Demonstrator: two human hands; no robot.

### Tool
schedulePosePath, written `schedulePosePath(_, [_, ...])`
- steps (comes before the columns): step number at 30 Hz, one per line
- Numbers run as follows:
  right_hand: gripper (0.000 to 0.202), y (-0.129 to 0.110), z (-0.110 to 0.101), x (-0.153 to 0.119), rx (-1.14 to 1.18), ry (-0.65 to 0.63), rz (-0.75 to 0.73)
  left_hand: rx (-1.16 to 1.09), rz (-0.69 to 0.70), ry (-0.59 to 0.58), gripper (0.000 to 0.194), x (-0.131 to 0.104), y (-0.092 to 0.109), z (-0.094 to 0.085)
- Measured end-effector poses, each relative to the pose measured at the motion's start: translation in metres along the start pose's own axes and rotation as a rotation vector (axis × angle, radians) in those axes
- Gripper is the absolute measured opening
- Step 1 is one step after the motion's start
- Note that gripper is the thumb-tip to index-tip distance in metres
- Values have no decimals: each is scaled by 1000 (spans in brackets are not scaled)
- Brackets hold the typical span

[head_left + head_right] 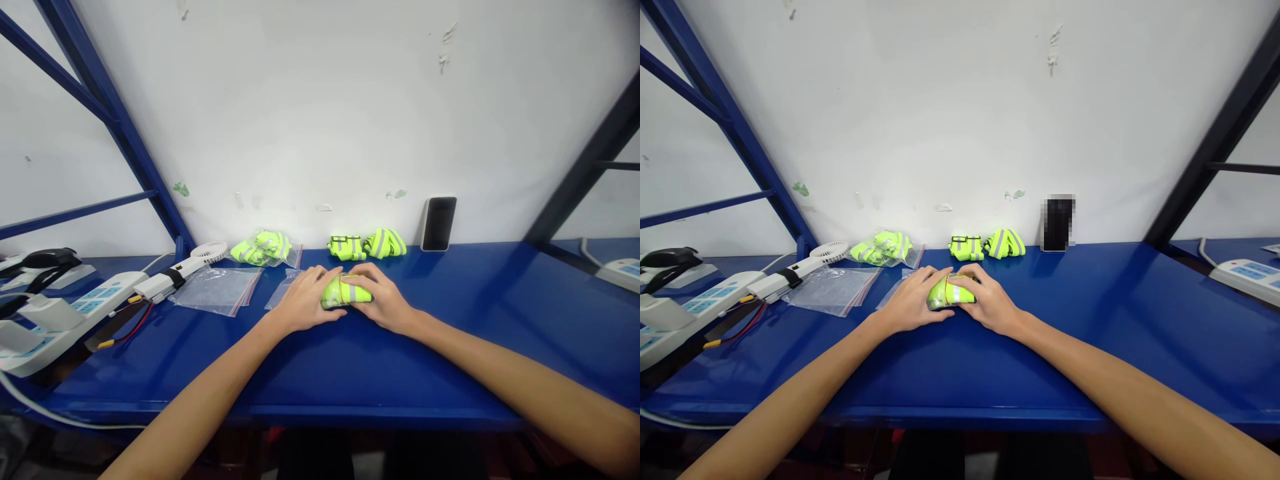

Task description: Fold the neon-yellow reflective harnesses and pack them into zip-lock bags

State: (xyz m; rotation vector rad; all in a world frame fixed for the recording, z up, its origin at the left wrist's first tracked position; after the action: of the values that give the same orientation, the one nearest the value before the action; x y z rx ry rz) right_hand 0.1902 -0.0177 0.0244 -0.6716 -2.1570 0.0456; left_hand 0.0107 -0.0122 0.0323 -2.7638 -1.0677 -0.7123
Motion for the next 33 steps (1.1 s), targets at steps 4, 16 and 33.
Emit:
schedulePosePath(4, [41, 4, -1, 2, 38, -19, 84, 12, -34, -2, 73, -2, -3, 8])
schedulePosePath(16, [29, 4, -18, 12, 114, -171, 78, -164, -70, 49, 54, -2, -15, 11])
schedulePosePath(33, [22, 1, 2, 3, 378, -35, 277, -67, -11, 16, 53, 0, -10, 11])
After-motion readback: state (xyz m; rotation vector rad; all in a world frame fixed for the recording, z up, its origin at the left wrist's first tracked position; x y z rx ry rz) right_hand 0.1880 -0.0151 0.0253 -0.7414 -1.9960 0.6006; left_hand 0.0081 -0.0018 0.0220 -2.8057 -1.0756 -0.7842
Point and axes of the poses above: each hand's wrist, its own x-axis towards the middle knuckle, its own z-axis out of the palm, y = z × x, the point moved 4 cm from there along x, towards the middle knuckle, and after that the axes turned 4 degrees about z, right-handed, at the moved point
